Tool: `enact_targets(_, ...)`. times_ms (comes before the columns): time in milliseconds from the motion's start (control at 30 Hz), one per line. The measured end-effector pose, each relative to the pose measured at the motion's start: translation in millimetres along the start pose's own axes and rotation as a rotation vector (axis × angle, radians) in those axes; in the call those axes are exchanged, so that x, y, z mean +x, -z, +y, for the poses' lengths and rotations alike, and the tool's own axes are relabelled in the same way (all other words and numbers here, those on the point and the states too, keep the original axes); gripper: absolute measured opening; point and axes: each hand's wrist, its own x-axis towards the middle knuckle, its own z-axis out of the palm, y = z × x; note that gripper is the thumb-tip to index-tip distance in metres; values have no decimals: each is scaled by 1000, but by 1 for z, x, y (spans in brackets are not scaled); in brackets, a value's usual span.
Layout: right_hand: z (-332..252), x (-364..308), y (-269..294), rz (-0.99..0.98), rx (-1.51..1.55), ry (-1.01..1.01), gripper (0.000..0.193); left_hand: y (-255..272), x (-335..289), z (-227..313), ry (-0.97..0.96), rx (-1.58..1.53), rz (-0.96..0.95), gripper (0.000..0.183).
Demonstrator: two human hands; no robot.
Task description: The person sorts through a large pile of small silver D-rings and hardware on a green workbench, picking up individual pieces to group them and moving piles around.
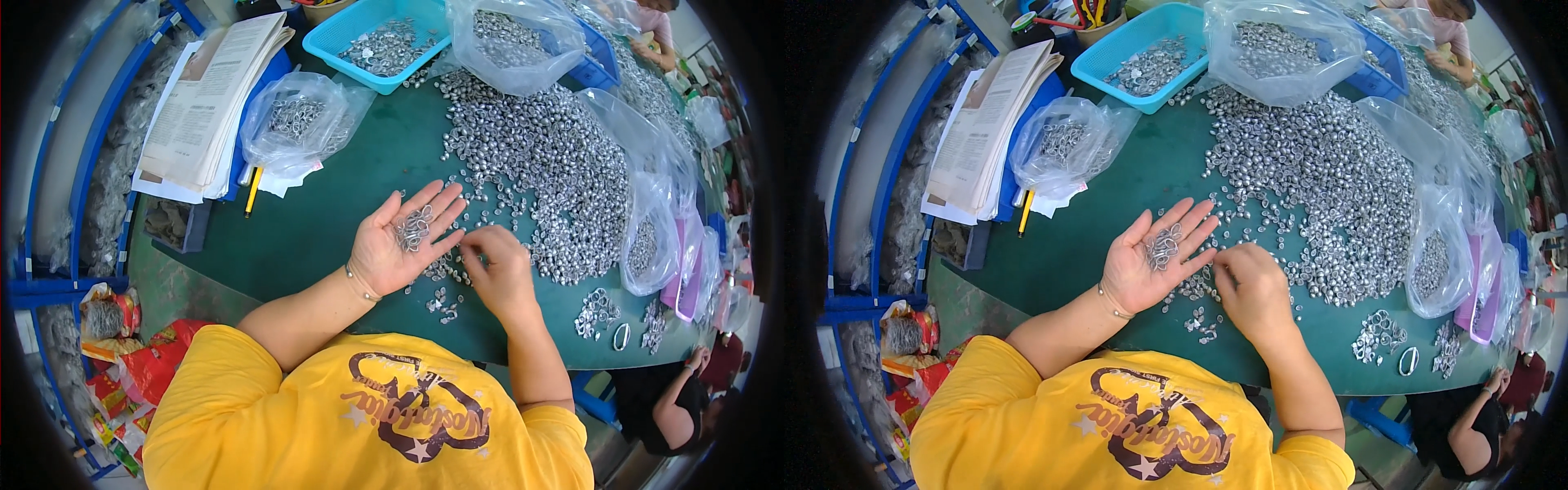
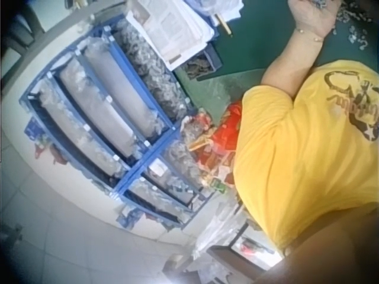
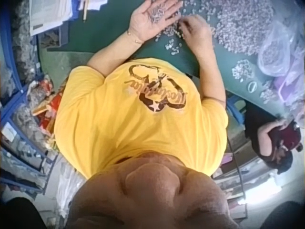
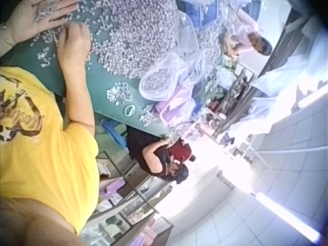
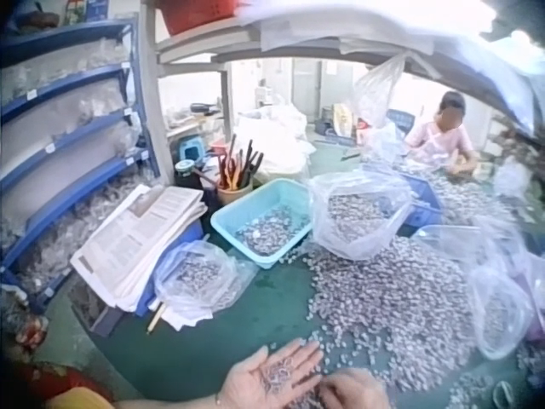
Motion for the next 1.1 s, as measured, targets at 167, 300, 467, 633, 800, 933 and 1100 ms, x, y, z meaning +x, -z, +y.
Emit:
enact_targets(167, 1, -11, -10, -157, -176, 56, 11, -2, -2, 2, 8, 16, -7, 43)
enact_targets(300, 2, -12, -11, -188, -211, 80, 18, 5, -4, 9, 44, 122, 142, 32)
enact_targets(467, 3, -14, -8, -35, -4, 32, 18, 45, 8, 10, 169, -126, -238, 30)
enact_targets(633, -24, 8, -4, 124, 146, 170, 19, 9, -4, 0, 61, 124, 193, 36)
enact_targets(800, -28, -3, 4, 241, 113, 183, 17, -6, -6, 16, 100, 265, 327, 28)
enact_targets(933, -5, -34, 21, 265, 145, -38, 15, -55, 16, 83, -491, 726, 359, 33)
enact_targets(1100, 10, -68, 25, 258, 61, -114, 10, -25, 36, 210, -1130, 2501, 821, 25)
